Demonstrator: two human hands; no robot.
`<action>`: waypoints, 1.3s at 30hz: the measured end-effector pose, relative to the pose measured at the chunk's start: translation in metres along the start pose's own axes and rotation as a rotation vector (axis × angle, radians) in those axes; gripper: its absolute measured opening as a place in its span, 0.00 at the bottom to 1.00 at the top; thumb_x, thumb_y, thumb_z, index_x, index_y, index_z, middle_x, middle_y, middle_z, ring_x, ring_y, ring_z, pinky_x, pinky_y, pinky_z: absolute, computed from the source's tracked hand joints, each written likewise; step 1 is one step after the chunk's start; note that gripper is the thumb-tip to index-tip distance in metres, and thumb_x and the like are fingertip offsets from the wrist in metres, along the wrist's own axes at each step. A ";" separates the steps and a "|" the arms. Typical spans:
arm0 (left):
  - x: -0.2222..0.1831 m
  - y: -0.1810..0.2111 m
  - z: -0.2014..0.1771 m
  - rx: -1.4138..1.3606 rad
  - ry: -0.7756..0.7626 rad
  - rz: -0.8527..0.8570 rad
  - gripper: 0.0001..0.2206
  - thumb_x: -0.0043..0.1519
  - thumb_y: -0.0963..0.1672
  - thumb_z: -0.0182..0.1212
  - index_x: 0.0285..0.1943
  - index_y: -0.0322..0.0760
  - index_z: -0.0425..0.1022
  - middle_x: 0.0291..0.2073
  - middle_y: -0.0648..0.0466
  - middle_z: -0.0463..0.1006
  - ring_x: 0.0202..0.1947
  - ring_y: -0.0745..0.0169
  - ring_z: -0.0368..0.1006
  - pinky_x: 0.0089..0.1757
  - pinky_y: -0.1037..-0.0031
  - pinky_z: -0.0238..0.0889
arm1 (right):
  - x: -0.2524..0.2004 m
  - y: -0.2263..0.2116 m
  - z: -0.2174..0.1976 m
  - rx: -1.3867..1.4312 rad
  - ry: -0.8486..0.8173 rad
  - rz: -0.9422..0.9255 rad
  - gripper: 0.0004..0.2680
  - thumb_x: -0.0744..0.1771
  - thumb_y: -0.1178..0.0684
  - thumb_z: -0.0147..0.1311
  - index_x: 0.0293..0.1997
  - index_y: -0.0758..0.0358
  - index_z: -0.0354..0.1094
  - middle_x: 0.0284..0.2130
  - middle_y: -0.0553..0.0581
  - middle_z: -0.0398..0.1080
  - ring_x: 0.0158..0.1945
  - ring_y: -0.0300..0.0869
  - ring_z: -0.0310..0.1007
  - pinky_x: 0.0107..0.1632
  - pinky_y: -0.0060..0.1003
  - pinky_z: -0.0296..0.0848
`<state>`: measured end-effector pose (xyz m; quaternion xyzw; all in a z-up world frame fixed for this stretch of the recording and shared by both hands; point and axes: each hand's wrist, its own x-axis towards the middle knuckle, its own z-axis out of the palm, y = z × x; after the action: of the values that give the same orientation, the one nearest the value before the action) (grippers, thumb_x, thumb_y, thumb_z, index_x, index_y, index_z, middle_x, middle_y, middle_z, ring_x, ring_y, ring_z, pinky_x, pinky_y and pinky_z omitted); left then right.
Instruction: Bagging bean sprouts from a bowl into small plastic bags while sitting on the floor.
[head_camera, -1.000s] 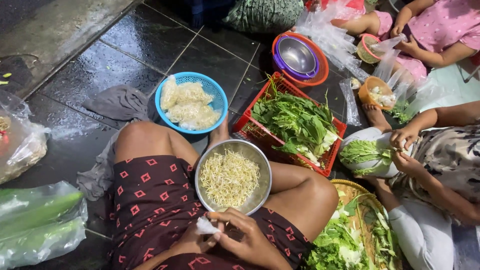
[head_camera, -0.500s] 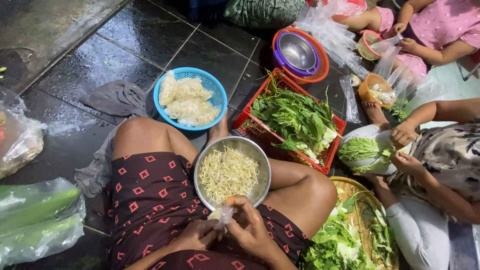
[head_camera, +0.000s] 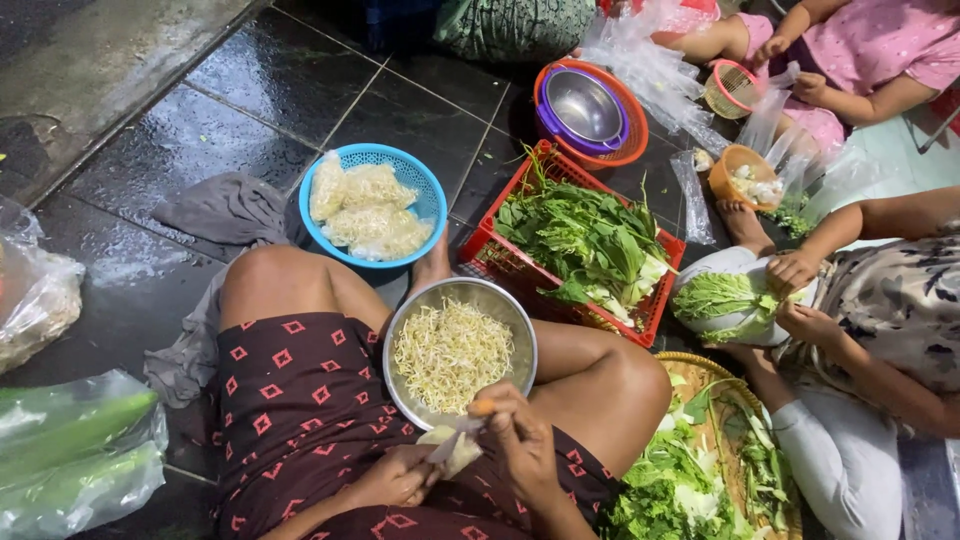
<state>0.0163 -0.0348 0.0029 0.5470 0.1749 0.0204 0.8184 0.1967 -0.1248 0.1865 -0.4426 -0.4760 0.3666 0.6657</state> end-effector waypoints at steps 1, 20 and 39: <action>-0.001 0.004 0.000 0.001 -0.002 0.001 0.11 0.63 0.36 0.43 0.41 0.29 0.75 0.23 0.55 0.72 0.14 0.69 0.61 0.21 0.77 0.52 | 0.005 -0.002 -0.004 -0.002 0.002 -0.002 0.11 0.72 0.50 0.45 0.48 0.67 0.73 0.42 0.58 0.66 0.39 0.40 0.68 0.42 0.34 0.77; -0.022 0.103 0.008 -0.474 -0.252 0.174 0.35 0.54 0.63 0.55 0.38 0.24 0.73 0.25 0.48 0.73 0.15 0.74 0.56 0.21 0.86 0.47 | -0.055 0.022 -0.079 -0.230 -0.432 0.628 0.27 0.62 0.50 0.62 0.68 0.62 0.54 0.59 0.62 0.64 0.58 0.48 0.68 0.59 0.41 0.70; -0.024 0.120 0.026 -0.509 -0.209 0.147 0.08 0.73 0.41 0.35 0.44 0.39 0.61 0.12 0.65 0.51 0.15 0.73 0.46 0.40 0.74 0.61 | -0.102 0.060 -0.088 0.621 0.179 0.610 0.28 0.63 0.55 0.65 0.68 0.68 0.53 0.63 0.74 0.63 0.63 0.62 0.67 0.66 0.55 0.65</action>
<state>0.0207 -0.0151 0.1267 0.3344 0.0387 0.0667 0.9393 0.2487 -0.2182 0.0845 -0.3718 -0.1313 0.6323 0.6669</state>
